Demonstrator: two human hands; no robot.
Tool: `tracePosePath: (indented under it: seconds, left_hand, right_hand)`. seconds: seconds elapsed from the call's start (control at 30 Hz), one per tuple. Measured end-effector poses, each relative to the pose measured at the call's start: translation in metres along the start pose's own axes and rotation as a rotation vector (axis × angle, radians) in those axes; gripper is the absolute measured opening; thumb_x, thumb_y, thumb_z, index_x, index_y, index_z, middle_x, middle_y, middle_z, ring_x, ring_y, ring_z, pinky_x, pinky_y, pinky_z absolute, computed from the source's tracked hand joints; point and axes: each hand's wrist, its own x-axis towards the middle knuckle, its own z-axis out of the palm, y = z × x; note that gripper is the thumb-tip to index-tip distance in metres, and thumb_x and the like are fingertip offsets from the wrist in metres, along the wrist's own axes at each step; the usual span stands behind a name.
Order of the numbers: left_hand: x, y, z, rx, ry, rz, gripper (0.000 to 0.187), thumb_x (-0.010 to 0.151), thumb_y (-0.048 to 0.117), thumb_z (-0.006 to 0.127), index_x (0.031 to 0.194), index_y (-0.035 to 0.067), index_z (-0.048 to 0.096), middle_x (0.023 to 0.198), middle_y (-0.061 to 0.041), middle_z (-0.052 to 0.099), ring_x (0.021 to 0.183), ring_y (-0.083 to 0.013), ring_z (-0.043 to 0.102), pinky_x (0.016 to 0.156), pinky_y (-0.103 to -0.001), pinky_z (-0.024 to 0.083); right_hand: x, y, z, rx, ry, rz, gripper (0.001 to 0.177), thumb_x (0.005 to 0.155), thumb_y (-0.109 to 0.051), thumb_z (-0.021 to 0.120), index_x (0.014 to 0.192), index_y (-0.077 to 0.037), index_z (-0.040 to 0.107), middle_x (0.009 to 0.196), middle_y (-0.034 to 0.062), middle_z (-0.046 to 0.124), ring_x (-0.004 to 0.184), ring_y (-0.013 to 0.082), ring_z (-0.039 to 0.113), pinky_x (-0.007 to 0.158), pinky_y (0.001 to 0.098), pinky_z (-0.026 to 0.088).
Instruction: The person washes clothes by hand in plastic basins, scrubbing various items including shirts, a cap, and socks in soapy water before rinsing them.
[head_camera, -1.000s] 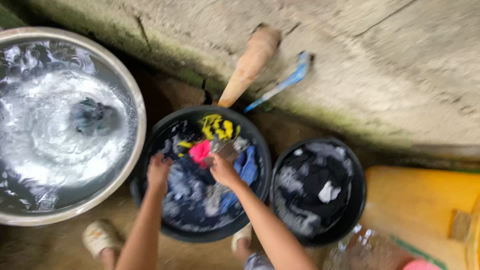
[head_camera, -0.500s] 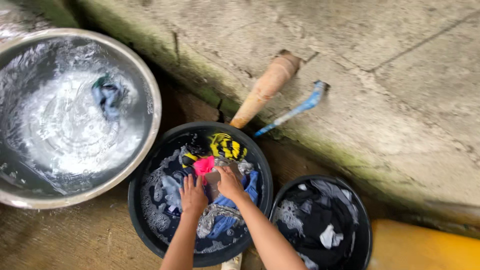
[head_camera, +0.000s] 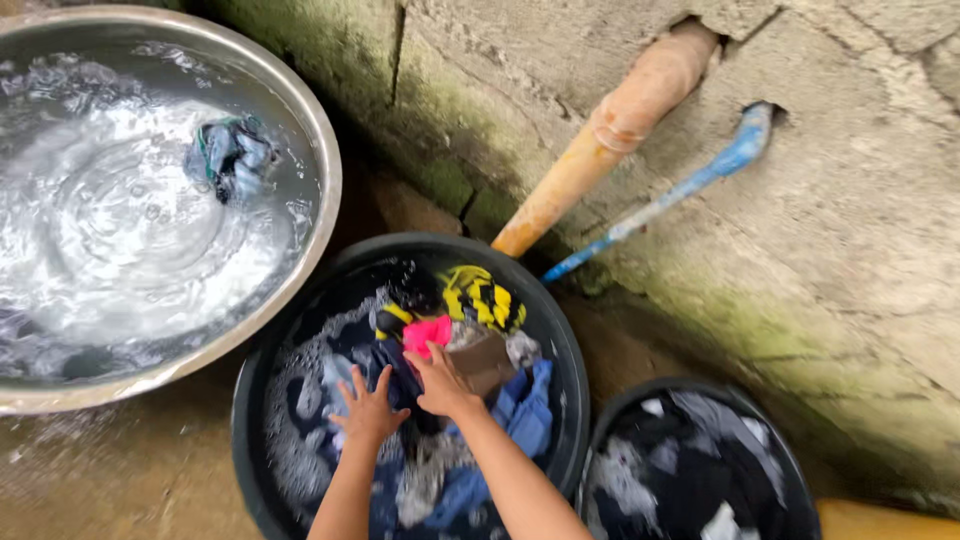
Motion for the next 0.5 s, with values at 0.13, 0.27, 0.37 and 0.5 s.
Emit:
tracePosePath:
  seconds: [0.13,0.27,0.37,0.5]
  left_hand:
    - [0.049,0.018,-0.009,-0.044,0.347,0.162,0.094,0.076,0.066,0.075,0.153,0.051,0.024,0.171,-0.01,-0.003,0.154,-0.0465,0.004,0.101,-0.086,0.024]
    - [0.099,0.046,-0.014,0.056,0.443,0.273,0.088,0.08,0.066,0.068,0.155,0.053,0.024,0.171,-0.006,-0.005,0.155,-0.045,0.001,0.1,-0.088,0.02]
    - [0.137,0.047,-0.003,0.06,0.353,0.225,0.087,0.08,0.062,0.071,0.154,0.056,0.026,0.172,-0.001,-0.005,0.156,-0.0439,-0.001,0.108,-0.083,0.017]
    - [0.22,0.017,0.047,0.024,0.28,0.194,0.084,0.083,0.06,0.066,0.157,0.046,0.029,0.165,-0.007,0.012,0.15,-0.042,0.014,0.11,-0.076,0.025]
  right_hand:
    - [0.063,0.04,-0.007,-0.097,0.258,-0.041,0.083,0.076,-0.017,0.08,0.151,-0.027,0.046,0.159,0.0287,0.028,0.146,0.0494,0.034,0.12,0.0506,0.037]
    - [0.114,0.085,-0.018,-0.069,0.263,0.155,0.097,0.078,-0.034,0.086,0.16,-0.038,0.035,0.164,0.0309,0.012,0.146,0.0604,0.018,0.115,0.0581,0.032]
    - [0.138,0.103,-0.006,0.01,0.28,0.123,0.11,0.073,-0.037,0.092,0.162,-0.038,0.025,0.159,0.042,-0.006,0.148,0.0597,0.009,0.119,0.0578,0.027]
    - [0.167,0.12,0.031,0.007,0.263,0.27,0.103,0.074,-0.044,0.088,0.157,-0.031,0.028,0.159,0.0358,0.003,0.145,0.0556,0.019,0.117,0.0557,0.031]
